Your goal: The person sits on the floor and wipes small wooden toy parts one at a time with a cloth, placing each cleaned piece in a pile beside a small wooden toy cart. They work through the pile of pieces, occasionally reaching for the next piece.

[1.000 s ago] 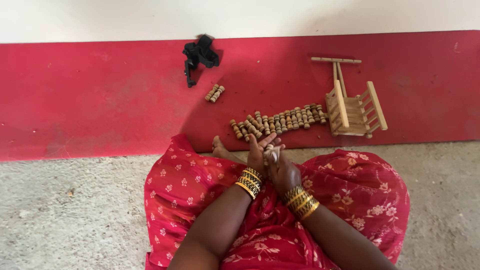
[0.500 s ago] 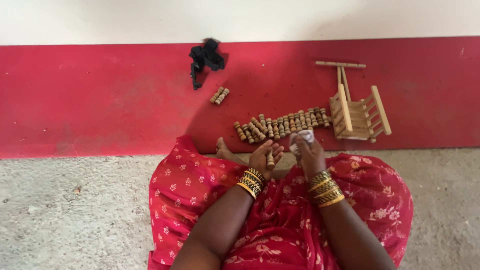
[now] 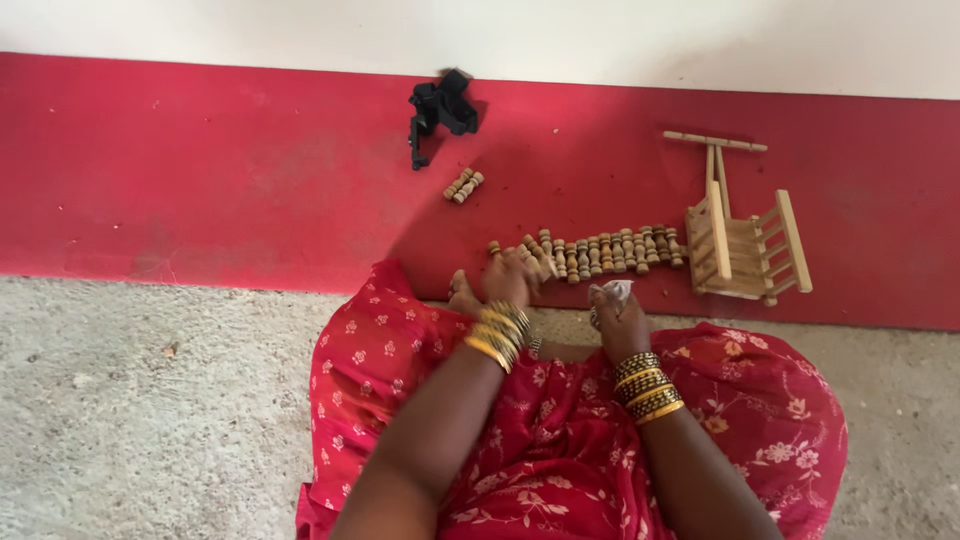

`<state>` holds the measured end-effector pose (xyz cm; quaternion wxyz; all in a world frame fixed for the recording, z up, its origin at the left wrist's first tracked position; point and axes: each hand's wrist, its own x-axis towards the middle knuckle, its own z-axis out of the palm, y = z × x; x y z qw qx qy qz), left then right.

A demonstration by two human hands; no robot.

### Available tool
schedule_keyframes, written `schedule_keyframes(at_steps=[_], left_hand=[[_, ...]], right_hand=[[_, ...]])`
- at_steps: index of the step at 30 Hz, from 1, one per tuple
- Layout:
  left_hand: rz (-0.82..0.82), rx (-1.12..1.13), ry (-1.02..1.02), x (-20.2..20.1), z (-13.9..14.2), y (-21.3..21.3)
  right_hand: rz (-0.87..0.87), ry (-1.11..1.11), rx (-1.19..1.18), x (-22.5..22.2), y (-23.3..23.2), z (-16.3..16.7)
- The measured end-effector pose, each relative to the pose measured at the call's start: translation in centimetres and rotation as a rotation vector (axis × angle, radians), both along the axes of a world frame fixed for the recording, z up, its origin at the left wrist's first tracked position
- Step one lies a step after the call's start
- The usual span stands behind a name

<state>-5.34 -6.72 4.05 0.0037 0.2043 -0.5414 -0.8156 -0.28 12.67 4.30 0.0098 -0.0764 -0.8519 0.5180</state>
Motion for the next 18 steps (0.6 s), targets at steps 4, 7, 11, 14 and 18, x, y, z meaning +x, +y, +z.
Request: schedule_keyframes(at_steps=[4, 7, 11, 14, 18], left_hand=[[0.216, -0.150, 0.069, -4.9, -1.0, -5.4], [0.234, 0.086, -0.079, -5.7, -2.9, -6.4], [0.177, 0.000, -0.087, -4.1, -5.0, -3.7], [-0.007, -0.441, -0.113, -3.4, -5.9, -2.3], [0.063, -0.097, -0.091, -4.3, -6.2, -2.5]], right_hand=[[0.065, -0.128, 0.117, 0.8, -0.4, -0.8], [0.089, -0.086, 0.101, 1.1, -1.0, -0.4], [0.103, -0.112, 0.080, 1.0, -1.0, 0.4], [0.107, -0.155, 0.109, 0.9, -1.0, 0.6], [0.108, -0.118, 0.087, 1.1, -1.3, 0.5]])
